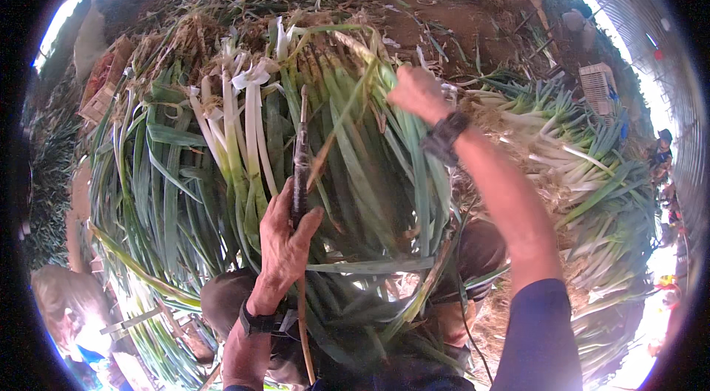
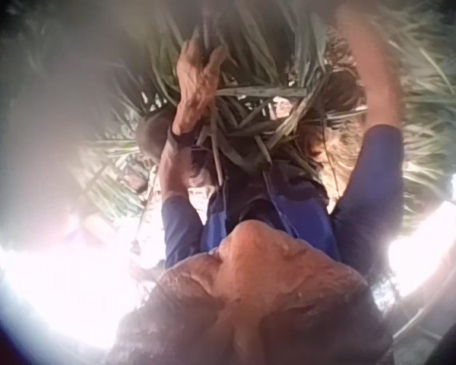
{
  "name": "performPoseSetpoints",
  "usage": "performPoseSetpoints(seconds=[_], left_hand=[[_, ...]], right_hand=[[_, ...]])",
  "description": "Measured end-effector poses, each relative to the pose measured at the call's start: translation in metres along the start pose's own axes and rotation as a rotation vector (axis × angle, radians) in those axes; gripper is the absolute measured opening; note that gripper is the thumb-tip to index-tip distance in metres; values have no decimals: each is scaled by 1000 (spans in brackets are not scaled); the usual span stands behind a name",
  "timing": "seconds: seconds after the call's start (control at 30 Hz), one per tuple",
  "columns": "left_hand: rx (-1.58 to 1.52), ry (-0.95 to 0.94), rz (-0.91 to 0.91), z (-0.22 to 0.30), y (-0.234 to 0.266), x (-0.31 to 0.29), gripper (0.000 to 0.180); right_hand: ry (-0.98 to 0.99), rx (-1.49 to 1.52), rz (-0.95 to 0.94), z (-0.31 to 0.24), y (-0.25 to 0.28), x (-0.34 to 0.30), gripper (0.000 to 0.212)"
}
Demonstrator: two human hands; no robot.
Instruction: Cleaning and stripping outer layers from harvested leeks using hands and a small knife in an agricultural shed.
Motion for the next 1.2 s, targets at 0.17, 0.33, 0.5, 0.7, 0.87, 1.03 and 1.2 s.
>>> performPoseSetpoints(seconds=[0.17,0.33,0.5,0.7,0.87,1.03,1.2], left_hand=[[-265,17,-56,-6,0,-13,66],[-148,-6,-173,3,-11,-41,62],[-126,142,-339,2,-6,-54,60],[-76,157,-309,-3,-19,-54,61],[-40,-27,-180,-9,-28,-28,62],[-180,50,-150,-16,-35,-8,62],[-4,110,-165,-11,-41,-9,64]], right_hand=[[13,453,-350,-11,16,-40,18],[31,729,-369,4,-58,-119,44],[-76,953,-354,-12,-91,-151,53],[-45,847,-421,-15,-89,-168,64],[-3,598,-340,-37,-57,-198,60],[81,485,-359,-38,-62,-212,58],[476,322,-137,-38,-55,-235,47]])
Point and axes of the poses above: each hand's wrist, its own x-axis towards the middle knuckle, its own y-axis out of the back of the hand, z = x × y, the point moved 2 cm from there along x, towards the middle knuckle, and after that the axes turned 7 degrees about z, right-handed, at the moved point
